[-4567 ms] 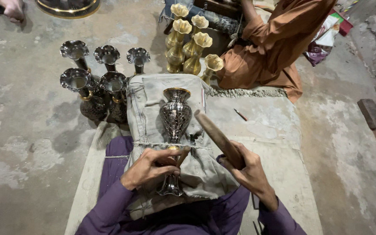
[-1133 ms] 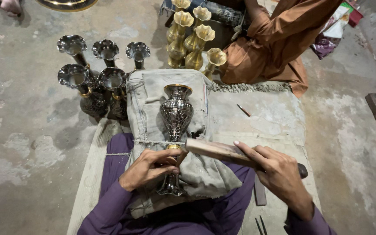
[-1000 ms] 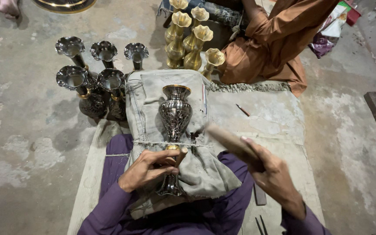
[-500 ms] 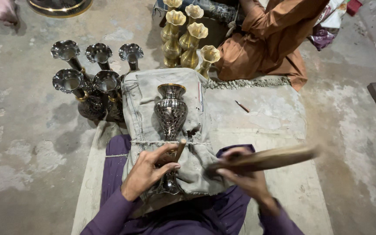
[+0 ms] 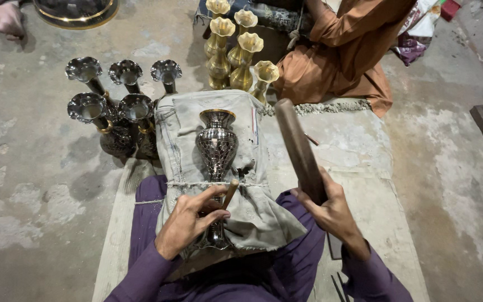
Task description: The person sits on the floor with an engraved metal vase resting on a cloth-covered cushion on their lap. They hold a small punch against the vase surface with one hand and repeatedly strike it with a wooden mallet held in the other hand, repositioning the punch around the vase body as they work.
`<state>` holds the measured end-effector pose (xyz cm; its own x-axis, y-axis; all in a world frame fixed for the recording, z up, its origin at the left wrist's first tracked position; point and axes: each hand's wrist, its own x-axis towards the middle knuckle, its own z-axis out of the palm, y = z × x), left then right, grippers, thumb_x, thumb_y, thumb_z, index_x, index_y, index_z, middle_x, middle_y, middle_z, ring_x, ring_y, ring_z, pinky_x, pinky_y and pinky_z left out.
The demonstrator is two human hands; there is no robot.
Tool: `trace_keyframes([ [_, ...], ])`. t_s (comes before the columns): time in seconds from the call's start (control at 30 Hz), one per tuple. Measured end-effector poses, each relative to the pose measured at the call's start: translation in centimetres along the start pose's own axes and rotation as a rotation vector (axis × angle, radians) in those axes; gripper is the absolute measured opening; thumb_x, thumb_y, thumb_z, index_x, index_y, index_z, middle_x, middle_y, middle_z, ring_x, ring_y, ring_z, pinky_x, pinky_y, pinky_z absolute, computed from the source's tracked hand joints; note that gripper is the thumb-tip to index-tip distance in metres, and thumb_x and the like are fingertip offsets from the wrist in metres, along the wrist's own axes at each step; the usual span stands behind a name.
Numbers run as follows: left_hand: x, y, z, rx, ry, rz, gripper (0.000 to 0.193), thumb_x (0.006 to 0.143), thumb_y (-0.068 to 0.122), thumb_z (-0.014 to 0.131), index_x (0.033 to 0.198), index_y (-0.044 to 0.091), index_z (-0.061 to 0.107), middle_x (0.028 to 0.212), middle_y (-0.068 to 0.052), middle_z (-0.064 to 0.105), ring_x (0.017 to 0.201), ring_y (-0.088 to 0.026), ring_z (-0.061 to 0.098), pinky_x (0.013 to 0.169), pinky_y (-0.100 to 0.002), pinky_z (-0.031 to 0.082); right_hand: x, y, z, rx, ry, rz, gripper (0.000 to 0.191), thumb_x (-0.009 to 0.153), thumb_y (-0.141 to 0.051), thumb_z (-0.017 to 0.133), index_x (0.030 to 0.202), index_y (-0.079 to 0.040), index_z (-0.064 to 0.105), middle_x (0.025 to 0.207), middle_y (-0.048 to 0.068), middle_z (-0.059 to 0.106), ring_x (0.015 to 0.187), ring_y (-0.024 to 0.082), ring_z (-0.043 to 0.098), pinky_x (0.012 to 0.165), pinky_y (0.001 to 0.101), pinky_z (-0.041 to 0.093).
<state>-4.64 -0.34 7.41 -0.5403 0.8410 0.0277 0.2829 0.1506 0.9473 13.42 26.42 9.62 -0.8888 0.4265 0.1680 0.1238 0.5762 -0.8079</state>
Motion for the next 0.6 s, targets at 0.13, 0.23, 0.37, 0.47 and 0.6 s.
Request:
trace_keyframes([
  [0.13,0.0,-0.1,0.0,0.002,-0.013,-0.023,0.051,0.087,0.011,0.075,0.135,0.009,0.06,0.093,-0.014,0.082,0.089,-0.02,0.083,0.076,-0.034,0.064,0.5,-2.2,-1.1,-0.47,-0.175,-0.06,0.068,0.081,-0.011,0.079,0.146,-0.019,0.058,0.114,0.008,0.075,0.094,0.022,0.074,0.083,0.0356,0.06],
  [0.23,-0.2,-0.3,0.0,0.007,-0.005,-0.009,0.051,0.087,0.011,0.075,0.135,0.009,0.06,0.093,-0.015,0.082,0.09,-0.021,0.083,0.076,-0.034,0.064,0.8,-3.4,-1.2,-0.398,-0.117,-0.15,0.071,0.079,-0.005,0.075,0.146,-0.019,0.055,0.123,0.009,0.071,0.1,0.026,0.073,0.086,0.0374,0.06],
  [0.37,-0.1,-0.6,0.1,0.054,0.005,-0.015,0.05,0.086,0.013,0.077,0.133,0.008,0.061,0.093,-0.015,0.082,0.087,-0.021,0.083,0.074,-0.034,0.064,1.0,-4.0,-1.5,-0.654,-0.342,0.15,0.076,0.079,-0.003,0.071,0.146,-0.035,0.054,0.113,-0.001,0.075,0.097,0.019,0.076,0.083,0.0342,0.062],
  [0.47,0.0,-0.9,0.2,0.017,-0.005,-0.023,0.049,0.087,0.012,0.075,0.133,0.008,0.062,0.093,-0.015,0.082,0.087,-0.02,0.083,0.074,-0.033,0.065,0.9,-3.7,-1.4,-0.496,-0.158,0.107,0.072,0.079,-0.003,0.072,0.144,-0.031,0.056,0.122,-0.001,0.074,0.094,0.019,0.076,0.081,0.0324,0.063],
  [0.6,0.1,-1.0,0.2,0.054,-0.011,-0.006,0.049,0.086,0.016,0.077,0.133,0.011,0.062,0.094,-0.014,0.082,0.085,-0.02,0.083,0.072,-0.034,0.066,0.7,-3.0,-1.5,-0.427,-0.18,-0.048,0.082,0.074,0.003,0.071,0.148,-0.024,0.052,0.127,0.008,0.07,0.109,0.025,0.071,0.09,0.0392,0.058],
])
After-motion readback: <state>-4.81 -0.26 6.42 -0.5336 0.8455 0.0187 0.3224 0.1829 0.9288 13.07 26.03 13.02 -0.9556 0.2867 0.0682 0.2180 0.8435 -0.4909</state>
